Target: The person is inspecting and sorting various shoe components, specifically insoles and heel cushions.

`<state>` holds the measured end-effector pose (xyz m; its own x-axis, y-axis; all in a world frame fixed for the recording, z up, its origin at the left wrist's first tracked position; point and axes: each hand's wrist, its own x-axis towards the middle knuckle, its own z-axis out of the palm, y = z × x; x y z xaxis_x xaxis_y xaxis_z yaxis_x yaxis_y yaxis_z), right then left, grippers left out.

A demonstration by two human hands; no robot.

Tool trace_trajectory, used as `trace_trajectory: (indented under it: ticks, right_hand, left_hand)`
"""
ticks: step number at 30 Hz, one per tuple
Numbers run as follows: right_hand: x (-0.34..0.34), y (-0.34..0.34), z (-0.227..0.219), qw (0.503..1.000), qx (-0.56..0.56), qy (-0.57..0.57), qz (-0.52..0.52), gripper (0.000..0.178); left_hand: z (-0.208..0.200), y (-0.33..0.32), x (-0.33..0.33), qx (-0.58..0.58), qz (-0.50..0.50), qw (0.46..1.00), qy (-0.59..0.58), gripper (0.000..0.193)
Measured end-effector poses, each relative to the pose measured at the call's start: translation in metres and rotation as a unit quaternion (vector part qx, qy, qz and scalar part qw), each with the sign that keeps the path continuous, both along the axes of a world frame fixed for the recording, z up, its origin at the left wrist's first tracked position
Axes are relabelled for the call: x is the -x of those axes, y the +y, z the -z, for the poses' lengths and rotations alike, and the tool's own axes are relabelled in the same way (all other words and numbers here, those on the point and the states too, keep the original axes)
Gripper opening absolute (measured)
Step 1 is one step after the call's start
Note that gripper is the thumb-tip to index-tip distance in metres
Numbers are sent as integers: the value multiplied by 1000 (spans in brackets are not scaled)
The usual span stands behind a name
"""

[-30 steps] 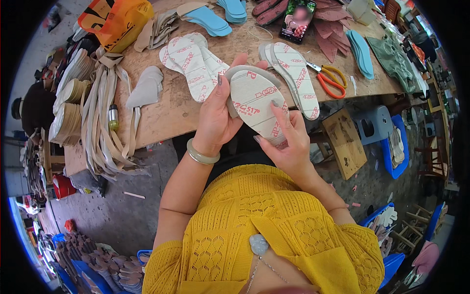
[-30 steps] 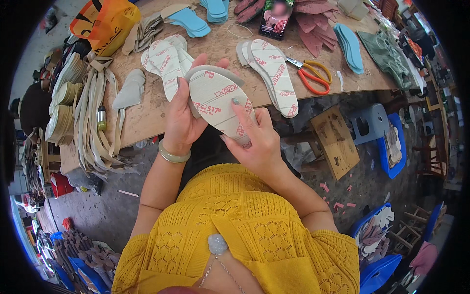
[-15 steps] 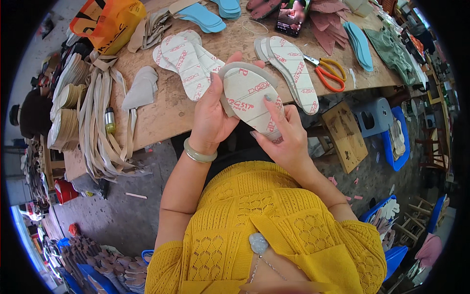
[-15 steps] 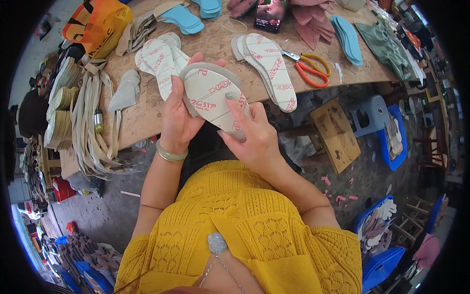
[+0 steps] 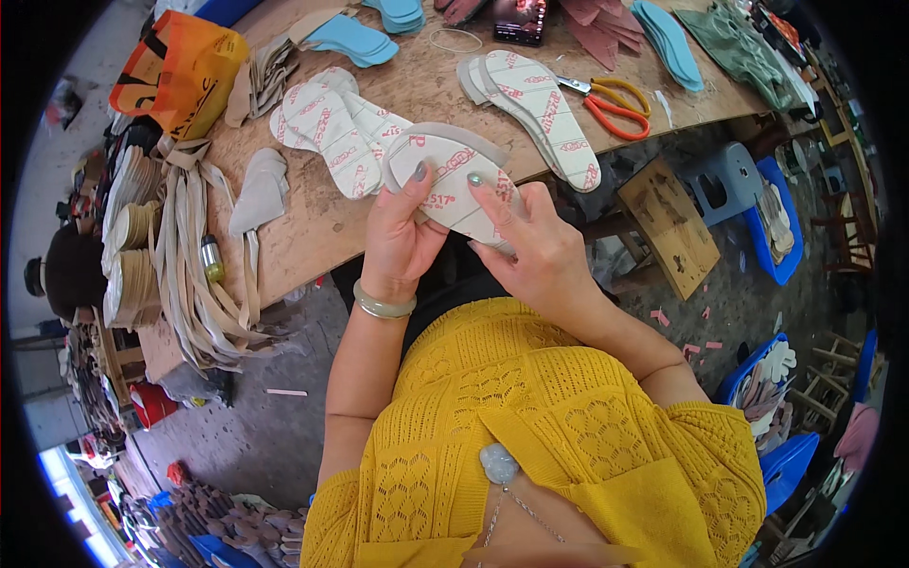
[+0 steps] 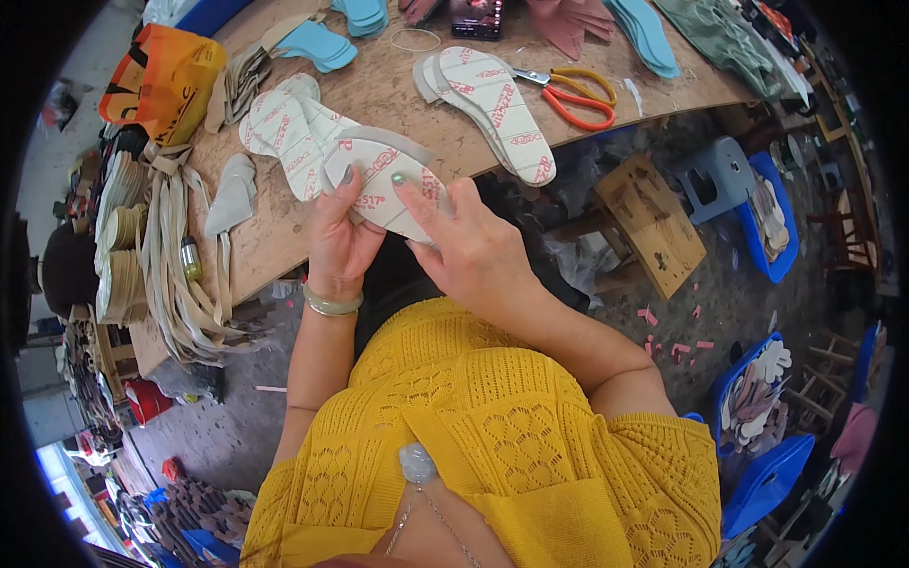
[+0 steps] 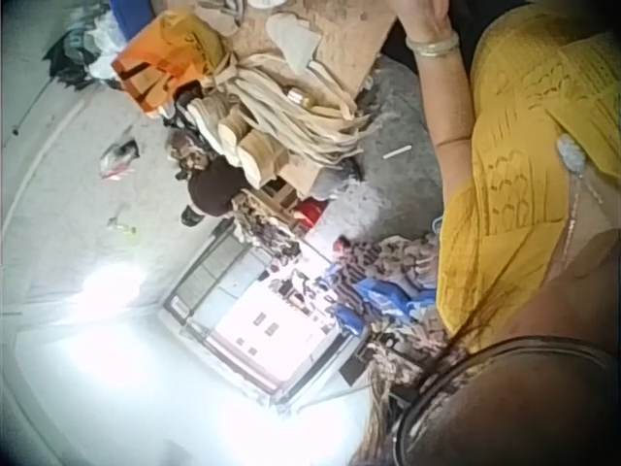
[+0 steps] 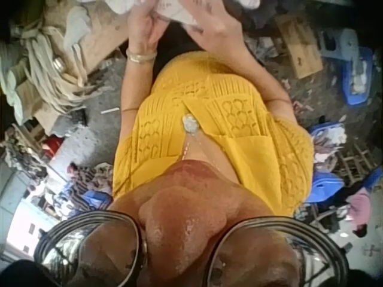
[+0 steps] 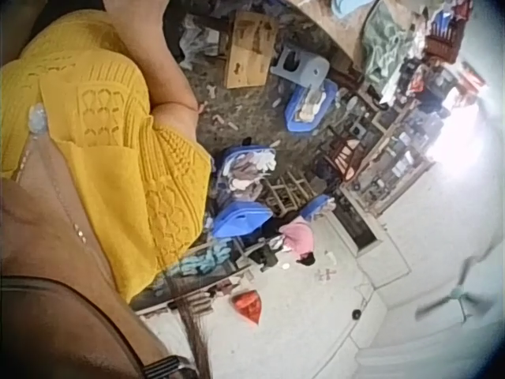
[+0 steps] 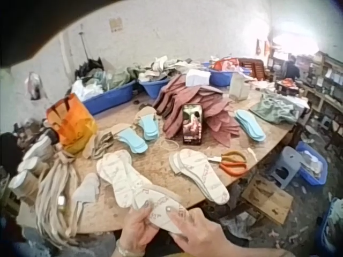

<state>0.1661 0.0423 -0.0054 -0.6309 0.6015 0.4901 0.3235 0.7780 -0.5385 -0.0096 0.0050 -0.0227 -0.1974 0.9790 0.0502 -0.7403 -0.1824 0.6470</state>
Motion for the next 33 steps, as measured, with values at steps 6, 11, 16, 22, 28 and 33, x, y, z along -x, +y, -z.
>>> trace_trajectory:
  ticks: [6,11,16,22,28,33]
  right_hand:
    - [-5,0,1,1000,-15,-12,-3,66]
    - [-5,4,3,1000,-4,14,-20,68]
    - [-3,3,5,999,27,-5,-27,69]
    - [2,9,-1,995,56,-57,-56,66]
    - [1,65,-15,999,-9,-27,41,61]
    - [22,113,-8,965,-151,-154,149,62]
  left_hand:
    - [5,-5,-1,19,-33,999,28,36]
    - [-5,-11,9,21,-53,993,107,40]
    - [-20,-8,8,-11,-54,997,53,50]
    - [-14,-8,11,-31,-166,983,72,57]
    - [-25,-19,52,-74,-336,924,167,55]
    - [-17,-44,87,-44,-451,865,215,43]
